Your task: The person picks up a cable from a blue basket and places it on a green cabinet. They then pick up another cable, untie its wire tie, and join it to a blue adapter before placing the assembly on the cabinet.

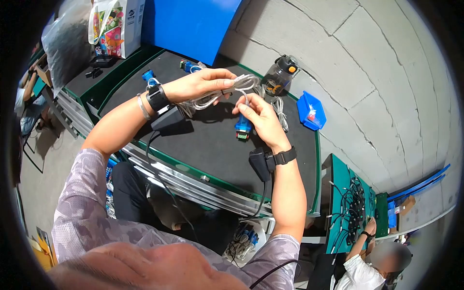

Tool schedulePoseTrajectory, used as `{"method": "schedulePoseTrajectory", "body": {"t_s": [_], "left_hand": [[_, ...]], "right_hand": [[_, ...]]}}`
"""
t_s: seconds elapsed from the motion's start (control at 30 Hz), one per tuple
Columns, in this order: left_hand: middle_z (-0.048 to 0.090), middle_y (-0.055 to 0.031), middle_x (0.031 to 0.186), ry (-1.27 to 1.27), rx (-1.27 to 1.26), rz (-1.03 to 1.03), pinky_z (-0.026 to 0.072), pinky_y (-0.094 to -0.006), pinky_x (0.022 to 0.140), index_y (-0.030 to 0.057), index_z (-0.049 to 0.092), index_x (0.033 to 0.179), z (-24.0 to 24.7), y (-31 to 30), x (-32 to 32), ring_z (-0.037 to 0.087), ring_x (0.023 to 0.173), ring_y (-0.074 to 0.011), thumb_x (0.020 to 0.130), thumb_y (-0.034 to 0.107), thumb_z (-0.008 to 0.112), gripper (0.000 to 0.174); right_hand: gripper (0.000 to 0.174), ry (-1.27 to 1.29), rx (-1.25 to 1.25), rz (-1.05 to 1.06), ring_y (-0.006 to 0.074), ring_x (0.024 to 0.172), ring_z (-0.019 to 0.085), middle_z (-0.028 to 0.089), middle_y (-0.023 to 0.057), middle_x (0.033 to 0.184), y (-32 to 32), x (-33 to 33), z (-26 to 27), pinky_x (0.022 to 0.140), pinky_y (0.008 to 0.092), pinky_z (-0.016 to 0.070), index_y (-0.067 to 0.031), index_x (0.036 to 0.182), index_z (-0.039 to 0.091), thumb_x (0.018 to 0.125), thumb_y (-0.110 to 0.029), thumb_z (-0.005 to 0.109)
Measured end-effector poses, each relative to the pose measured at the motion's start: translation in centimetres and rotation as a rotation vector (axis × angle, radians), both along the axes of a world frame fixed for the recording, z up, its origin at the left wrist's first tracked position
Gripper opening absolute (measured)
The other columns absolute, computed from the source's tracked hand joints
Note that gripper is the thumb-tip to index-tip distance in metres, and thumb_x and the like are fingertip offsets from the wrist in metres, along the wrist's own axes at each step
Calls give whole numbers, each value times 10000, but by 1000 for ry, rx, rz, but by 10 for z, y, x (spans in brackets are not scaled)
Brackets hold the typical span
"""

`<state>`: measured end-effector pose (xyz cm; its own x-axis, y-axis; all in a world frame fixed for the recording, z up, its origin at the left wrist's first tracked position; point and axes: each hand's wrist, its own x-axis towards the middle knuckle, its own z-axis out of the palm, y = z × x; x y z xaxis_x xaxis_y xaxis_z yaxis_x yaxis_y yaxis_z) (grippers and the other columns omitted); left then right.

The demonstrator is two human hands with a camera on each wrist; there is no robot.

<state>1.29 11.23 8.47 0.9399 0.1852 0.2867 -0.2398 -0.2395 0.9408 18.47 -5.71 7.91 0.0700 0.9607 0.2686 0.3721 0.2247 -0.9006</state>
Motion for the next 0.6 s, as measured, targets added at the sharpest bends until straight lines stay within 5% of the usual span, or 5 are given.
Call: {"method": "schedulePoseTrajectory", "body": {"t_s": [0.1, 0.17, 0.3, 0.43, 0.6], "left_hand": [[601, -15, 914, -25, -17, -82, 483, -218, 686, 34, 534, 1246, -8, 0, 6, 568, 757, -60, 1001, 385, 522, 429], [599, -12, 905, -10, -29, -108, 481, -215, 691, 37, 525, 1270, -11, -2, 9, 564, 759, -59, 1004, 391, 509, 443], [588, -7, 872, -60, -61, -122, 452, -210, 674, 49, 492, 1336, -13, -9, 11, 529, 743, -63, 1003, 415, 496, 494], [616, -26, 946, -166, -15, -19, 436, -211, 664, 49, 428, 1408, -11, -20, 5, 513, 782, -55, 967, 330, 590, 547], [644, -70, 1070, -320, 179, 77, 508, -280, 835, 47, 396, 1440, -22, -15, 16, 603, 951, -119, 862, 163, 739, 682]], "right_hand": [[195, -121, 113, -133, 115, 821, 578, 628, 28, 934, 6, 8, -14, 761, 274, 463, -34, 1072, 599, 933, -166, 633], [196, -651, 198, -512, 112, 738, 552, 627, 44, 918, 5, 2, -12, 661, 286, 461, -27, 1039, 628, 883, -130, 683], [172, -509, 468, -727, 70, 655, 499, 607, 31, 797, 7, -14, -6, 571, 242, 415, -7, 882, 643, 839, -142, 740], [234, -214, 47, -474, 45, 619, 505, 589, -14, 721, 3, 0, -11, 545, 235, 427, -18, 927, 636, 920, -247, 683], [428, 68, 41, -192, 144, 961, 621, 615, 85, 1166, 4, -26, -15, 830, 274, 469, -6, 1327, 497, 984, -258, 541]]}}
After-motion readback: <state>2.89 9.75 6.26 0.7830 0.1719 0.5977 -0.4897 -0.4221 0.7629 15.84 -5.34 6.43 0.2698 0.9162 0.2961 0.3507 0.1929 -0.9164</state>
